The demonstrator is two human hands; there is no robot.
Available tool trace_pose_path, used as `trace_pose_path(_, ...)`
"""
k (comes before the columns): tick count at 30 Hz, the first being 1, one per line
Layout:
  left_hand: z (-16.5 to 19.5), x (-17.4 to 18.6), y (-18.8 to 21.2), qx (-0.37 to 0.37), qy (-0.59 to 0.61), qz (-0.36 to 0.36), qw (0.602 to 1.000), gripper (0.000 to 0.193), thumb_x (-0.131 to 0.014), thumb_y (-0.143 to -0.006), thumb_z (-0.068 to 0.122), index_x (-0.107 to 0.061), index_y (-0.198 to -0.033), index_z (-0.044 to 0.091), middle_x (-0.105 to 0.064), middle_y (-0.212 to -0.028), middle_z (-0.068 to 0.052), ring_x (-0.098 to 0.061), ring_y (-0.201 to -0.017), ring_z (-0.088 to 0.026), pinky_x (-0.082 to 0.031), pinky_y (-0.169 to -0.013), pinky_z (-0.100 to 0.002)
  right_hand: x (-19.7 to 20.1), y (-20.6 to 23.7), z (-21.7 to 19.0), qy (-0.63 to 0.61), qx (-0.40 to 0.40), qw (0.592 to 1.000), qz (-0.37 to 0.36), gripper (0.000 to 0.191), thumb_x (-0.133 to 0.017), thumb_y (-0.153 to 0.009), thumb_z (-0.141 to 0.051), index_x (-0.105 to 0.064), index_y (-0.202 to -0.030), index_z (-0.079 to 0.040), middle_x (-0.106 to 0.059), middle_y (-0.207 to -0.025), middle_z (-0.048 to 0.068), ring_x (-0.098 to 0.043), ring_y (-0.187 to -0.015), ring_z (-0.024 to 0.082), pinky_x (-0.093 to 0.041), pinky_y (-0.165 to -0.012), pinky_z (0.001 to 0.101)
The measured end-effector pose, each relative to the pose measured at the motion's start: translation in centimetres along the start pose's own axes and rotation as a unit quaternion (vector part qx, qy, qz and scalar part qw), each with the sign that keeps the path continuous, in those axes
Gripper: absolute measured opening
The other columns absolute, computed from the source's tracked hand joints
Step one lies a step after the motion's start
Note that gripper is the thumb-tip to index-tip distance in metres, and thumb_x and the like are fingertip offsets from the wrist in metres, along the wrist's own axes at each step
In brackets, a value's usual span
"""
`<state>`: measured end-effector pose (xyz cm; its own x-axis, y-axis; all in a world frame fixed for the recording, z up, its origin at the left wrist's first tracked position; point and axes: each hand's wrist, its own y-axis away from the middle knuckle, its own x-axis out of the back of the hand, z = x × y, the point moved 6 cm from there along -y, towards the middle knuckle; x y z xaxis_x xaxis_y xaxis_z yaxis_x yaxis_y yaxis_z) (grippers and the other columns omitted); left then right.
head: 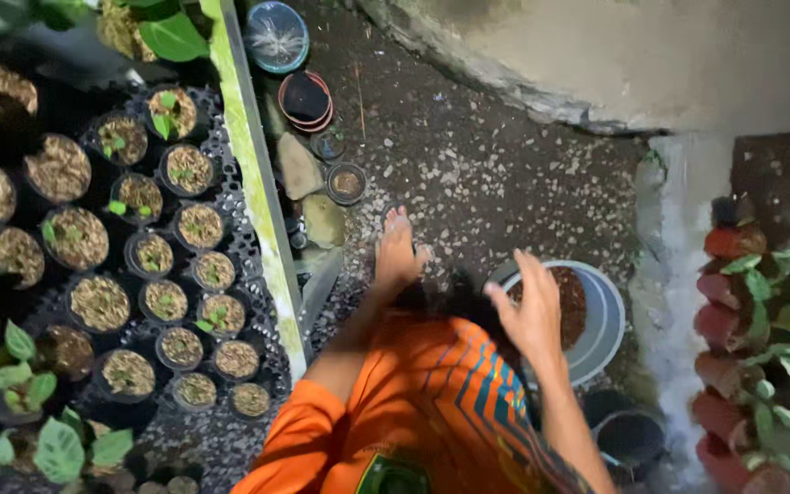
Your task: The person fills small black pots with soil from a large bucket, places seedlings into the pots, and arranges them on the gravel floor. They also retrieve additional empty pots from a nearby stack and continue the process.
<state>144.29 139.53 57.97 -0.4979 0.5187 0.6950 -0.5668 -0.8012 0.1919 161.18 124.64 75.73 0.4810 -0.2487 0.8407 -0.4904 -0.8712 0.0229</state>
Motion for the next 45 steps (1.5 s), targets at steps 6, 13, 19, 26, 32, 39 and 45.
trace_pose_path(6,-5.5,4.2,-10.3,0.068,0.045,-0.012,0.997,0.031,-0.070,-0.092,0.031,-0.064,-0.103,0.003,-0.065,-0.107,-0.022,-0.062,-0.103,-0.045,-0.049,-0.088,-0.055,-3.8,-11.7,-3.0,-0.028,-0.001,0.996,-0.081,0.017,-0.078,-0.089,-0.013,-0.065,-0.089,-0.002,-0.064,-0.088,0.018,-0.064,-0.090,0.040,-0.052,-0.082,0.0465)
trace_pose_path(13,-15.5,7.3,-18.4,0.248,-0.049,-0.009,0.967,0.021,-0.066,-0.090,0.025,-0.067,-0.103,0.008,-0.069,-0.101,-0.018,-0.067,-0.094,-0.040,-0.053,-0.079,-0.055,-10.7,-22.3,-5.2,-0.110,0.094,0.968,-0.205,0.007,-0.073,-0.089,-0.007,-0.067,-0.087,-0.004,-0.065,-0.083,0.015,-0.067,-0.076,0.035,-0.055,-0.070,0.0393)
trace_pose_path(19,-28.1,5.5,-28.1,0.414,0.075,0.121,0.899,0.057,-0.063,-0.100,0.034,-0.047,-0.145,0.003,-0.066,-0.125,-0.028,-0.065,-0.105,-0.047,-0.052,-0.091,-0.058,-22.6,-31.3,1.7,-0.059,-0.006,0.922,-0.383,0.016,-0.075,-0.086,-0.013,-0.066,-0.095,-0.003,-0.070,-0.089,0.014,-0.071,-0.075,0.026,-0.056,-0.067,0.0354)
trace_pose_path(26,-43.5,-5.9,-37.1,0.555,0.060,0.145,0.817,0.076,-0.074,-0.092,0.034,-0.034,-0.153,0.014,-0.070,-0.097,-0.032,-0.066,-0.091,-0.054,-0.051,-0.081,-0.061,-31.4,-31.8,11.8,-0.008,-0.288,0.747,-0.599,0.018,-0.065,-0.095,-0.025,-0.071,-0.102,-0.010,-0.069,-0.081,0.017,-0.068,-0.068,0.031,-0.055,-0.066,0.0408)
trace_pose_path(32,-51.1,-12.1,-38.2,0.606,0.046,0.153,0.780,0.070,-0.065,-0.083,0.014,-0.041,-0.149,0.020,-0.073,-0.077,-0.020,-0.073,-0.074,-0.040,-0.056,-0.066,-0.051,-34.9,-31.8,17.5,-0.066,-0.230,0.772,-0.589,0.020,-0.064,-0.092,-0.027,-0.071,-0.097,-0.008,-0.072,-0.085,0.013,-0.074,-0.075,0.028,-0.057,-0.069,0.0390)
trace_pose_path(39,-44.5,-14.8,-34.1,0.461,0.080,0.379,0.799,0.007,-0.065,-0.101,0.015,-0.067,-0.106,0.011,-0.070,-0.086,-0.018,-0.071,-0.073,-0.031,-0.055,-0.069,-0.041,-38.3,-36.5,18.3,-0.046,-0.104,0.812,-0.572,0.025,-0.065,-0.089,-0.029,-0.071,-0.097,-0.007,-0.071,-0.085,0.015,-0.072,-0.077,0.031,-0.055,-0.068,0.0408)
trace_pose_path(45,-32.9,-22.4,-27.2,0.485,0.145,0.305,0.807,0.024,-0.057,-0.097,0.010,-0.067,-0.118,0.005,-0.073,-0.110,-0.020,-0.070,-0.101,-0.038,-0.056,-0.088,-0.046,-41.5,-38.7,19.2,-0.098,-0.220,0.777,-0.582,0.033,-0.058,-0.101,-0.033,-0.065,-0.105,-0.001,-0.060,-0.073,0.020,-0.064,-0.062,0.034,-0.051,-0.061,0.0416)
